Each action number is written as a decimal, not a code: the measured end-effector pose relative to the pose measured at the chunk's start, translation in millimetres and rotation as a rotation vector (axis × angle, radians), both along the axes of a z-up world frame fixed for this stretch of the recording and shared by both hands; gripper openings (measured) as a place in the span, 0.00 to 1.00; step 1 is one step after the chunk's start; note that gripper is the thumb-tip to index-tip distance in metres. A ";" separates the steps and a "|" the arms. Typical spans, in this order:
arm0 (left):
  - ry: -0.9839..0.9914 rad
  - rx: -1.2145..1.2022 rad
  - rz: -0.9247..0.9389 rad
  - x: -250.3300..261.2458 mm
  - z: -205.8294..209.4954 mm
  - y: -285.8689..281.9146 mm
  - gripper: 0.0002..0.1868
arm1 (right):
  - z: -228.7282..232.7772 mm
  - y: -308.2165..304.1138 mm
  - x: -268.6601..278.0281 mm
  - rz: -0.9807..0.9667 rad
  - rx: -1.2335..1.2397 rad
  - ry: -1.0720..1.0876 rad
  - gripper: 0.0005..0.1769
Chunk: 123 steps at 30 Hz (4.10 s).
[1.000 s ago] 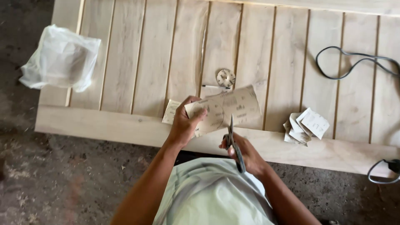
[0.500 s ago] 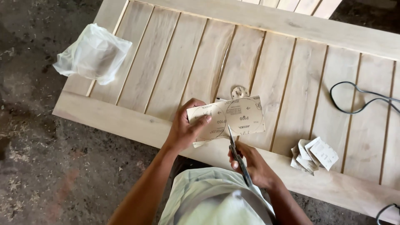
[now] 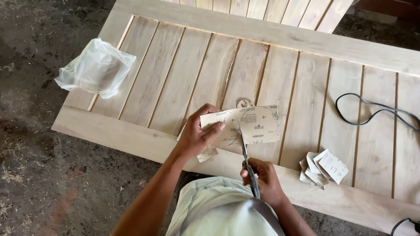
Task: Cutting sandpaper into smaller pieces using scissors on a wooden door.
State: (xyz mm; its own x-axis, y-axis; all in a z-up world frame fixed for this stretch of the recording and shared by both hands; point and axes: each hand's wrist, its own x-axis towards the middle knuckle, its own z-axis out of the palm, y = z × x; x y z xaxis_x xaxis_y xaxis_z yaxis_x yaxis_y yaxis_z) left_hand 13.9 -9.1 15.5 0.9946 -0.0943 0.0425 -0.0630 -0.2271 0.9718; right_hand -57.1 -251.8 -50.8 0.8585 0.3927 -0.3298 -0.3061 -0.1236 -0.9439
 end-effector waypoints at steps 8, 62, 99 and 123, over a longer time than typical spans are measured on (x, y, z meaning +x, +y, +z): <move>0.138 -0.001 -0.106 -3.3 1.4 -6.5 0.09 | -0.5 6.4 7.7 0.090 0.095 -0.065 0.45; 0.313 -0.192 -0.102 9.4 -19.5 -2.4 0.21 | -16.2 -1.3 0.4 -0.036 0.229 0.018 0.41; 0.407 -0.202 -0.245 10.4 -9.4 -3.1 0.25 | -7.0 -20.8 -6.4 0.004 0.309 0.030 0.40; 0.449 -0.034 -0.549 26.7 25.5 -0.7 0.19 | 11.6 -22.6 -0.5 0.158 0.140 -0.022 0.49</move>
